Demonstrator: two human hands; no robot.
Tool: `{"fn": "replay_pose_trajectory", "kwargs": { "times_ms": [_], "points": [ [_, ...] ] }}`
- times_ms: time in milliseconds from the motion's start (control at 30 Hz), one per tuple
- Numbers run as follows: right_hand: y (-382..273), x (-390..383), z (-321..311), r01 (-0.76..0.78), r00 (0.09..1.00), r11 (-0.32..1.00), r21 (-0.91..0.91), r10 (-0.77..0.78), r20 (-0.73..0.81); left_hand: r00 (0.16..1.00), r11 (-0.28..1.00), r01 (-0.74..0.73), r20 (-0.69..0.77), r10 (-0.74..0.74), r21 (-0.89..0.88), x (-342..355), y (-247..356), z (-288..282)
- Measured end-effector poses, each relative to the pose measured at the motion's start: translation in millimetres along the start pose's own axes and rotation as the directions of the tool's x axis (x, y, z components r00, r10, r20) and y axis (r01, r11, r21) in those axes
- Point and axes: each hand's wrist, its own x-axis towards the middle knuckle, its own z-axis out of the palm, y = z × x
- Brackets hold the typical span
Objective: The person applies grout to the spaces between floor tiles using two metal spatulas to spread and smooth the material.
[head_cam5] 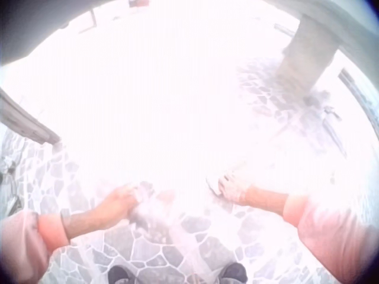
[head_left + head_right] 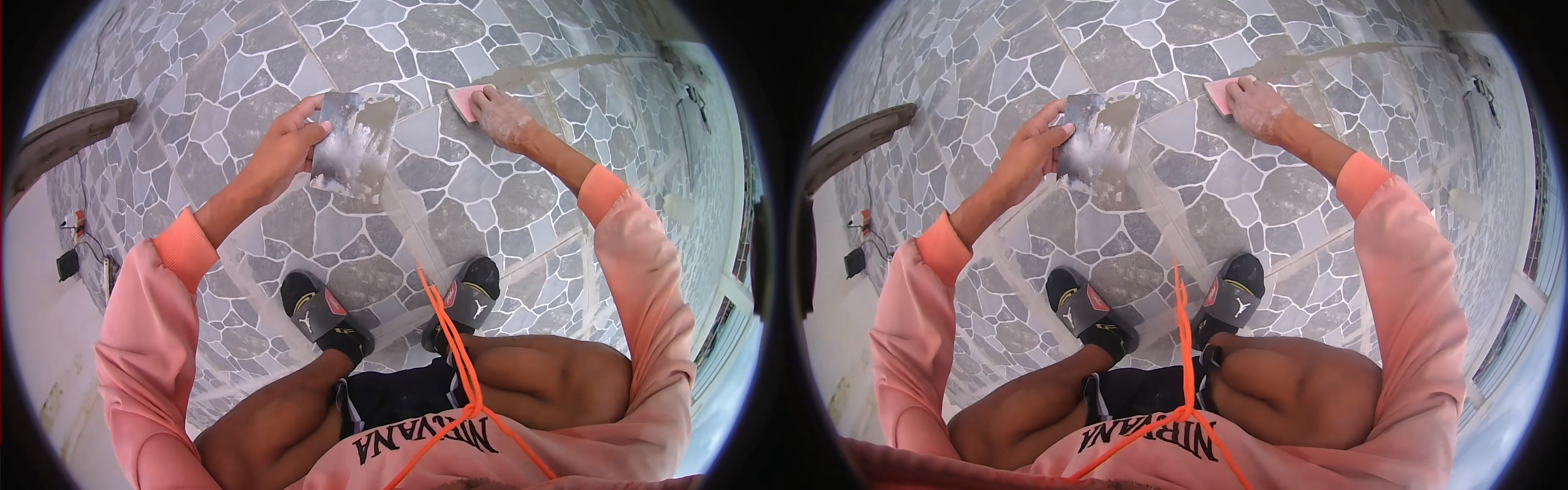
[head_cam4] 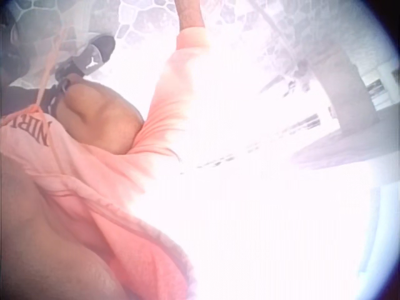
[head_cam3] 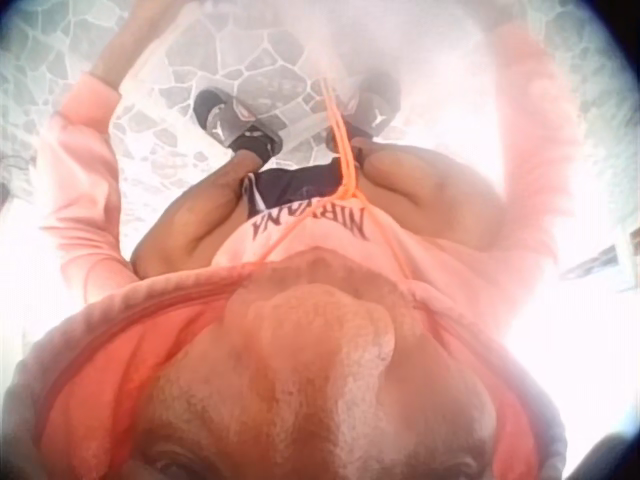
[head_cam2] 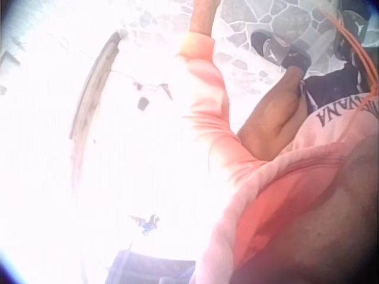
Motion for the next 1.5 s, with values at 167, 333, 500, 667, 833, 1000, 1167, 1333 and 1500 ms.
{"fn": "replay_pose_trajectory", "kwargs": {
  "times_ms": [167,333,500,667,833,1000,1167,1333,1500],
  "points": [
    [-15,15,-21,0.064,0.992,0.996,0.061,-0.070,0.105,1.000,1.000,-0.021,0.008,0.020,0.018,-2,4,-8],
    [-35,22,-33,0.069,0.973,0.984,0.165,-0.102,0.205,1.000,1.000,-0.022,0.007,0.022,0.012,-5,3,-6],
    [-53,24,-32,0.186,0.975,0.982,-0.038,-0.179,0.129,0.999,0.999,-0.028,0.038,0.027,0.024,-2,8,-9],
    [-55,42,-54,0.167,0.964,0.974,0.154,-0.194,0.184,0.999,0.997,-0.046,-0.006,0.047,0.056,-8,14,-13],
    [-79,45,-52,0.215,0.951,0.960,0.180,-0.247,0.186,0.997,0.998,-0.049,-0.052,0.051,0.050,-9,15,-15],
    [-96,48,-48,0.234,0.968,0.971,0.054,-0.238,0.083,0.995,0.995,-0.065,-0.071,0.070,0.076,-4,13,-28],
    [-102,57,-56,0.268,0.959,0.938,0.218,-0.282,0.035,0.991,0.995,-0.094,-0.097,0.095,0.010,-11,17,-33],
    [-121,63,-60,0.317,0.919,0.934,0.162,-0.345,0.192,0.982,0.996,-0.090,-0.167,0.094,0.028,-16,28,-31],
    [-130,67,-59,0.347,0.933,0.937,0.041,-0.350,0.087,0.967,0.986,-0.162,-0.191,0.167,0.042,-13,26,-34]
  ]
}}
